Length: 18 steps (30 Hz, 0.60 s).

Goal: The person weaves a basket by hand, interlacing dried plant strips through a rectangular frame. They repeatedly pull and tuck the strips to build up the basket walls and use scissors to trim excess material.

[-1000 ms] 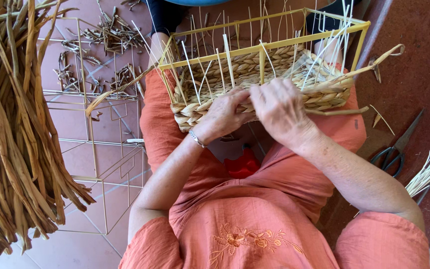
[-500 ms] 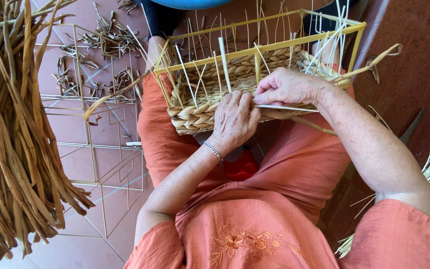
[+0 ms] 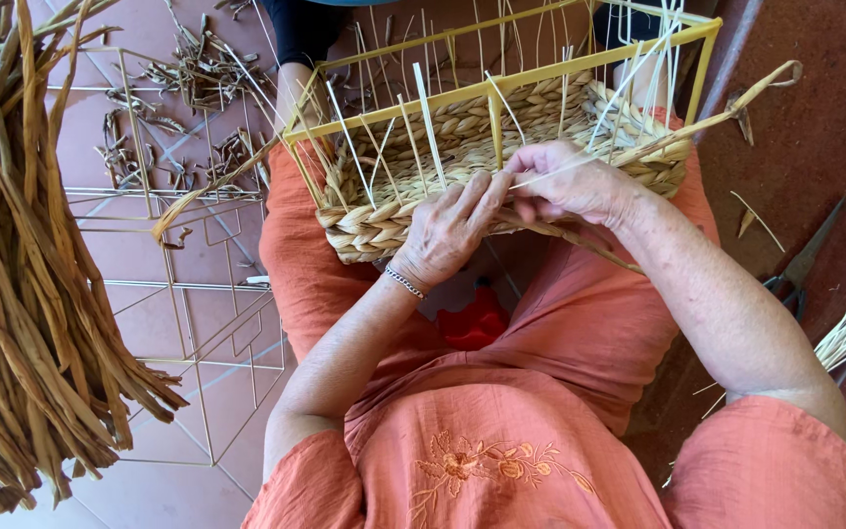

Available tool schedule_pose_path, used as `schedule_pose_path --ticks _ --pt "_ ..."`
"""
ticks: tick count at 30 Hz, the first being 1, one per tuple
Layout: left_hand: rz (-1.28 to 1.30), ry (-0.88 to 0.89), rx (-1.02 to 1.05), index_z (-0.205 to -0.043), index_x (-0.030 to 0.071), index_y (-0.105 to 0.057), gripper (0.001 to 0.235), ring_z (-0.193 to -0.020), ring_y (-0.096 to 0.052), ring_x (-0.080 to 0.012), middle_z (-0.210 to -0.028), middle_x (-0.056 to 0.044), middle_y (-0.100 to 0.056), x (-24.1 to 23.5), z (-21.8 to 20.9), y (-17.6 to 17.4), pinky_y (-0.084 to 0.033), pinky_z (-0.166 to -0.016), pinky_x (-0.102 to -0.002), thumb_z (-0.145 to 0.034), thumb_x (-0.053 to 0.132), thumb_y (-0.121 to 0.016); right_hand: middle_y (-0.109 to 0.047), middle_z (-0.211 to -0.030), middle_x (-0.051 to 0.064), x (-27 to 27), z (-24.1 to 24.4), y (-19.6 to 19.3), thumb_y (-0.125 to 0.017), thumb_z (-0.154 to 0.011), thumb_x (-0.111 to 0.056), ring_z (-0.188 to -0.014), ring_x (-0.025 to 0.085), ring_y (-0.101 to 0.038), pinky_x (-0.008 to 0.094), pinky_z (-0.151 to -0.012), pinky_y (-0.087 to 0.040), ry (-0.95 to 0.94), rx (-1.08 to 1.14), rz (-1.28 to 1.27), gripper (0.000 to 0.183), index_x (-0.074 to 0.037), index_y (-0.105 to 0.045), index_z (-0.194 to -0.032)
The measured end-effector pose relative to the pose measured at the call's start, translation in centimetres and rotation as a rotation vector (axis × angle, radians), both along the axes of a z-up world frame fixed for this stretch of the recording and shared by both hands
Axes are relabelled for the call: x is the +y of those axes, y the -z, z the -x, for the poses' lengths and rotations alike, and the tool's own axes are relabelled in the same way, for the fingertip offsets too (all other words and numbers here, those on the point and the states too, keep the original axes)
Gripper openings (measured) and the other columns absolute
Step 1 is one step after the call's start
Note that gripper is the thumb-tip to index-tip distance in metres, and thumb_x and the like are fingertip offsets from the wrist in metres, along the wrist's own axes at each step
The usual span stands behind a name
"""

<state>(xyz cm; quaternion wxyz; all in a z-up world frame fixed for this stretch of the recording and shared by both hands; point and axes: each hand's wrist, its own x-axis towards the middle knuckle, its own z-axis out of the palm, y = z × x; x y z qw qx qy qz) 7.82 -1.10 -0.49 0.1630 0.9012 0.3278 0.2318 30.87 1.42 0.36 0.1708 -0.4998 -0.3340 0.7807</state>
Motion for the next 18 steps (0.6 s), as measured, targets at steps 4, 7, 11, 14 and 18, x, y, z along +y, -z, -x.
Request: schedule_pose_path --ticks 4,7,11,14,18 --pt "0.026 -0.050 -0.084 -0.133 0.004 -0.055 0.042 -0.089 -0.067 -0.0218 -0.127 -0.011 -0.061 0.1 0.4 0.2 -0.057 -0.070 -0.034 -0.096 0.014 -0.072 -0.069 -0.072 0.002 -0.5 0.7 -1.2 -0.071 -0.096 -0.021 -0.062 0.006 -0.064 0.024 -0.055 -0.051 -0.130 -0.405 -0.513 0.014 -0.007 -0.073 -0.096" --pt "0.197 -0.113 -0.183 -0.115 0.010 -0.058 0.022 -0.089 -0.068 -0.0248 -0.124 -0.008 -0.062 -0.2 1.1 -0.1 -0.056 -0.069 -0.035 -0.099 0.012 -0.074 -0.072 -0.076 0.001 -1.8 1.3 -1.7 -0.079 -0.092 -0.029 -0.067 0.009 -0.069 0.029 -0.061 -0.056 -0.088 -0.593 -0.924 0.020 -0.010 -0.074 -0.089" --pt "0.058 0.042 -0.144 -0.115 0.007 -0.056 0.023 -0.100 -0.070 -0.0297 -0.129 -0.012 -0.058 -0.6 3.4 -0.8 -0.059 -0.079 -0.037 -0.095 0.006 -0.067 -0.065 -0.065 0.003 -2.5 3.1 -1.1 -0.086 -0.090 -0.033 -0.058 0.019 -0.064 0.037 -0.054 -0.050 -0.059 -0.919 -1.189 0.032 -0.011 -0.067 -0.077" --pt "0.131 0.062 -0.173 -0.112 0.005 -0.051 0.020 -0.092 -0.070 -0.0299 -0.127 -0.014 -0.062 -0.1 3.6 -0.5 -0.058 -0.073 -0.039 -0.098 0.006 -0.065 -0.062 -0.066 0.003 -2.9 4.0 -0.7 -0.086 -0.092 -0.029 -0.060 0.022 -0.064 0.039 -0.056 -0.048 -0.039 -1.015 -1.339 0.034 -0.012 -0.060 -0.076" --pt "0.298 -0.141 -0.204 -0.112 0.006 -0.049 0.021 -0.066 -0.069 -0.0298 -0.098 -0.013 -0.073 1.4 1.8 2.0 -0.051 -0.050 -0.042 -0.101 0.012 -0.065 -0.065 -0.071 0.004 -3.5 3.6 -0.4 -0.084 -0.094 -0.024 -0.061 0.022 -0.064 0.038 -0.057 -0.049 -0.019 -0.992 -1.306 0.029 -0.010 -0.062 -0.079"
